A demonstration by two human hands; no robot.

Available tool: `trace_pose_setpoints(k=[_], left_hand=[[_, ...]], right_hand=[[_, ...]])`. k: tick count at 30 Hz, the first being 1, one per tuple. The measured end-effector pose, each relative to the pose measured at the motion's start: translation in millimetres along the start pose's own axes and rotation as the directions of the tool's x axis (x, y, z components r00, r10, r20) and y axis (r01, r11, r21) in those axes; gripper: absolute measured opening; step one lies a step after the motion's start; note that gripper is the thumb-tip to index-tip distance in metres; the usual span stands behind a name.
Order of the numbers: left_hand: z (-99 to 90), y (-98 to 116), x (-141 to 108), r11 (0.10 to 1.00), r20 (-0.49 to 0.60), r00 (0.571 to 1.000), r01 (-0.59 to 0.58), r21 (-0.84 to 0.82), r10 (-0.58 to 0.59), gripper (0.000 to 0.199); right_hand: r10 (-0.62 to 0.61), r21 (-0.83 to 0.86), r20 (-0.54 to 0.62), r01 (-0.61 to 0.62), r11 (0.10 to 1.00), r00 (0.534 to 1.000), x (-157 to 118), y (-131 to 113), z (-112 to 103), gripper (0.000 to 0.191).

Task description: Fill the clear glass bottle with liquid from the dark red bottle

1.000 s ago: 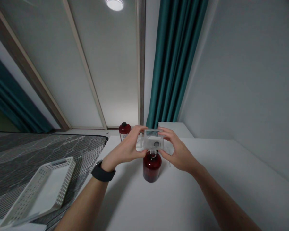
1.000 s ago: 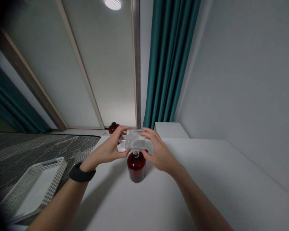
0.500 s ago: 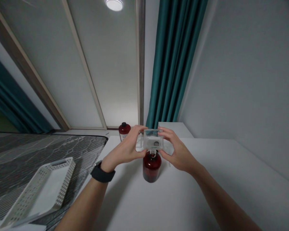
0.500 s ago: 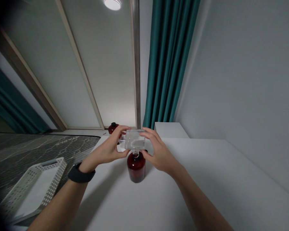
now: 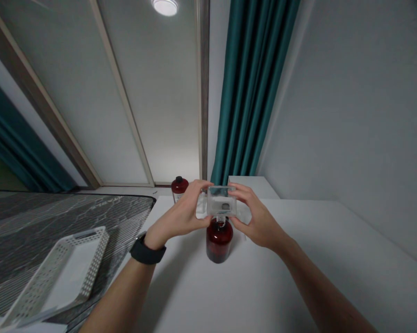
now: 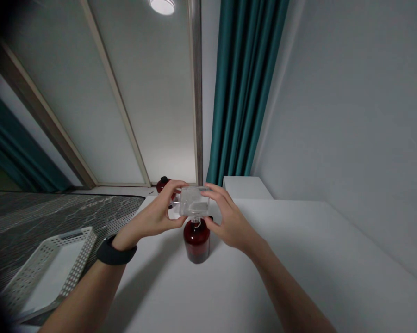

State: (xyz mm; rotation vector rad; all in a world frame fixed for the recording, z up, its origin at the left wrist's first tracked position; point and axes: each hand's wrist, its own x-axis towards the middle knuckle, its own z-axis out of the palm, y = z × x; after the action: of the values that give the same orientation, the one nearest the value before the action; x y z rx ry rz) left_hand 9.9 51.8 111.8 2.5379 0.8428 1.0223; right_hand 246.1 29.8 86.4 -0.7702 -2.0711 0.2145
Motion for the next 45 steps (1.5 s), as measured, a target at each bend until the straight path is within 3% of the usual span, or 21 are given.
trace_pose_setpoints(k=[45], left_hand=[[-6.4,9.2,0.0,0.984,0.008,0.996,-0.089,0.152,0.088,0.067]], right_hand=[[-0.040,-0.043,-0.004,0.040,0.998,0.999,1.1,-6.4,-4.3,0.057]])
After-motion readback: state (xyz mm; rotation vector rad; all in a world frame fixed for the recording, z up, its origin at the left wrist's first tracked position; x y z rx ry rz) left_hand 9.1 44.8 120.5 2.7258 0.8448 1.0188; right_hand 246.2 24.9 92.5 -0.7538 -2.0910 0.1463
